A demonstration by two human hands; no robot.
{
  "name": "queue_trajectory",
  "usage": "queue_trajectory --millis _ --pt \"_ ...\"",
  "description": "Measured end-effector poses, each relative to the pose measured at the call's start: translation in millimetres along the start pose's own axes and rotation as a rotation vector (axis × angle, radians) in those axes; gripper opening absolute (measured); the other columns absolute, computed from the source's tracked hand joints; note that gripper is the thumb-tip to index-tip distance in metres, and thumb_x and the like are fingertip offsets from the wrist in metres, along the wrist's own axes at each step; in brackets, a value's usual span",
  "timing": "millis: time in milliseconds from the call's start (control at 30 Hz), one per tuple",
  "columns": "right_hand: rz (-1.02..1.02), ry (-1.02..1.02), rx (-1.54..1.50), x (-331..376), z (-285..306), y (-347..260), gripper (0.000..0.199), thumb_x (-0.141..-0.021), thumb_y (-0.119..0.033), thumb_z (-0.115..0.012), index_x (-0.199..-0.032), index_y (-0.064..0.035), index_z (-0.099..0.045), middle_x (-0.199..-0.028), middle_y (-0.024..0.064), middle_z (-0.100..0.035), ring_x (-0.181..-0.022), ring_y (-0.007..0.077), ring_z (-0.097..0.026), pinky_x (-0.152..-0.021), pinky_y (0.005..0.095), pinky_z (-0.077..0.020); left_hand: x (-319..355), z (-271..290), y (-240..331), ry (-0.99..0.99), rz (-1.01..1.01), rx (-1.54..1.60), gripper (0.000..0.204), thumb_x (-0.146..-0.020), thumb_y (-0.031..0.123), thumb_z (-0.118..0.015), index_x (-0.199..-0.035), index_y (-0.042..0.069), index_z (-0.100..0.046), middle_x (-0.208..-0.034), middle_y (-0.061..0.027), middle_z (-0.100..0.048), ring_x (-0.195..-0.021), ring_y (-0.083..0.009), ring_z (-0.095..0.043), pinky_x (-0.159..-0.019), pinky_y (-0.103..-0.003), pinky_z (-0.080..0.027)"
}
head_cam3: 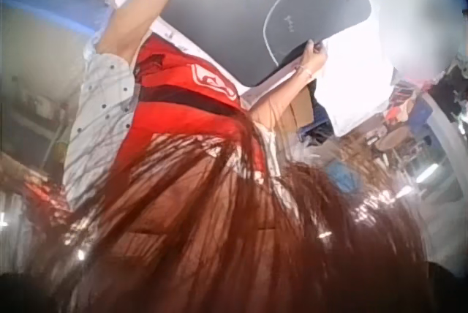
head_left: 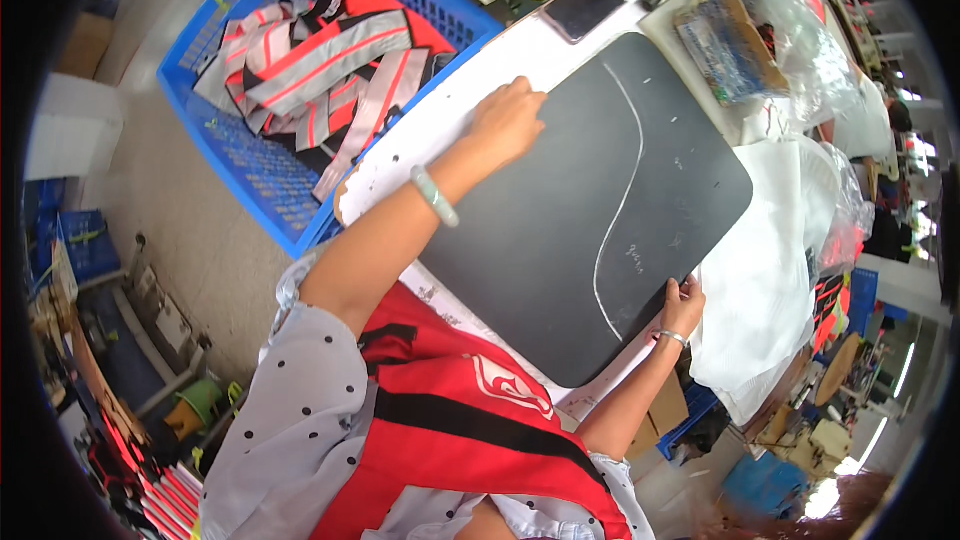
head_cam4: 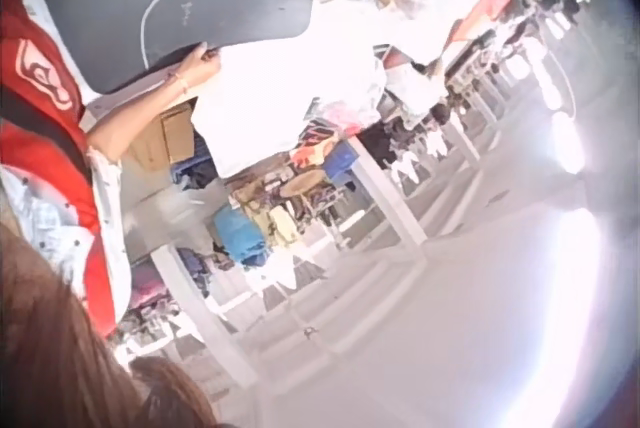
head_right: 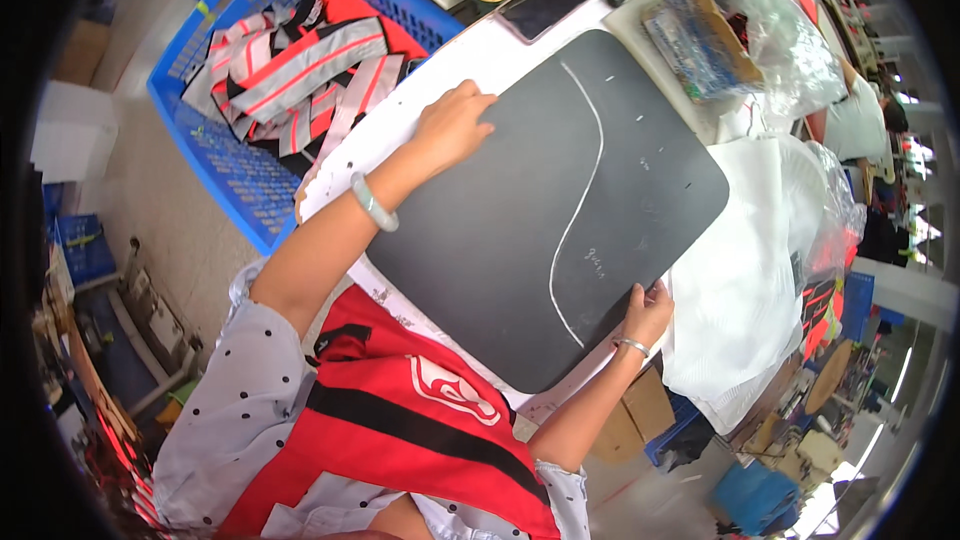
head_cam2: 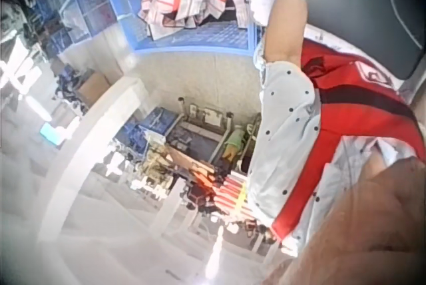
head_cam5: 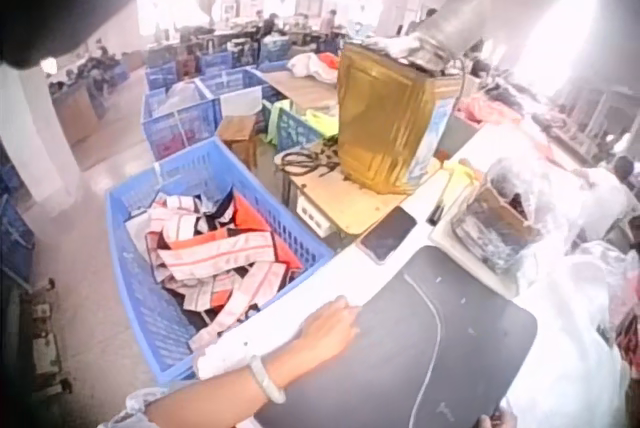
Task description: The person repeatedly places a template board over fabric sheets, traces a curved line onto the material using chalk, and lifts the template to set aside each marked piece.
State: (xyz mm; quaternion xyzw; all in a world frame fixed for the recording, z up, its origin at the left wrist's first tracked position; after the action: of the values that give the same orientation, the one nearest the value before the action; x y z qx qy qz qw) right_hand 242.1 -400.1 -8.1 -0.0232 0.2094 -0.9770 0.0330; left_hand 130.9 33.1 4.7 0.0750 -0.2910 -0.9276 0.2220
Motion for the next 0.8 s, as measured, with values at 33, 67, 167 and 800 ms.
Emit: queue_trajectory --millis 33,67,167,800 --pt "-0.006 0.028 -0.012 2 5 -4 0.041 -0.080 -0.014 -0.071 -0.115 0.0039 -0.064 -0.092 0.0207 -0.065 -0.076 0.0288 -0.065 -0.072 0.0373 -0.0515 1 1 -4 0.008 0.035 0.021 0.039 -0.083 0.018 -0.070 -0.119 0.007 -0.062 -0.110 -0.0112 -0.055 -0.108 -0.0292 -0.056 -0.087 -0.043 -0.049" --pt "-0.009 -0.005 -0.003 4 4 -7 0.041 -0.079 -0.016 -0.071 -0.116 0.0033 -0.064 -0.095 0.0221 -0.064 -0.080 0.0307 -0.064 -0.075 0.0383 -0.0513 1 2 -1 0.018 0.001 0.026 0.039 -0.083 0.018 -0.070 -0.119 0.007 -0.062 -0.110 -0.0112 -0.055 -0.108 -0.0292 -0.056 -0.087 -0.043 -0.049" --pt "-0.006 0.001 0.070 1 4 -12 0.043 -0.079 -0.019 -0.071 -0.116 0.0020 -0.064 -0.100 0.0245 -0.063 -0.088 0.0349 -0.063 -0.081 0.0408 -0.0504 0 -4 -6 0.021 0.011 -0.010 0.039 -0.082 0.018 -0.070 -0.119 0.008 -0.063 -0.109 -0.0119 -0.055 -0.106 -0.0305 -0.056 -0.086 -0.043 -0.049" --pt "-0.153 -0.233 -0.121 45 49 66 0.060 -0.076 -0.036 -0.077 -0.124 -0.0042 -0.062 -0.107 0.0159 -0.062 -0.089 0.0234 -0.061 -0.078 0.0340 -0.0499 8 -22 -5 0.340 -0.218 -0.301 0.032 -0.088 0.028 -0.058 -0.118 0.025 -0.069 -0.116 -0.0104 -0.062 -0.106 -0.0305 -0.057 -0.091 -0.041 -0.046"
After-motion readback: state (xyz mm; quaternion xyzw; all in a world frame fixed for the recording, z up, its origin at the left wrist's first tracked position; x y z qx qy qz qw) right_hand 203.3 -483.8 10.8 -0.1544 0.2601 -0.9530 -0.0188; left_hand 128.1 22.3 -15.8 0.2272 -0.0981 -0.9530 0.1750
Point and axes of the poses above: each hand's wrist, its own x-axis away from the middle knuckle, its own z-axis out of the back of the hand, y = z × x, the point moved 9 cm from there along -x, towards the middle knuckle
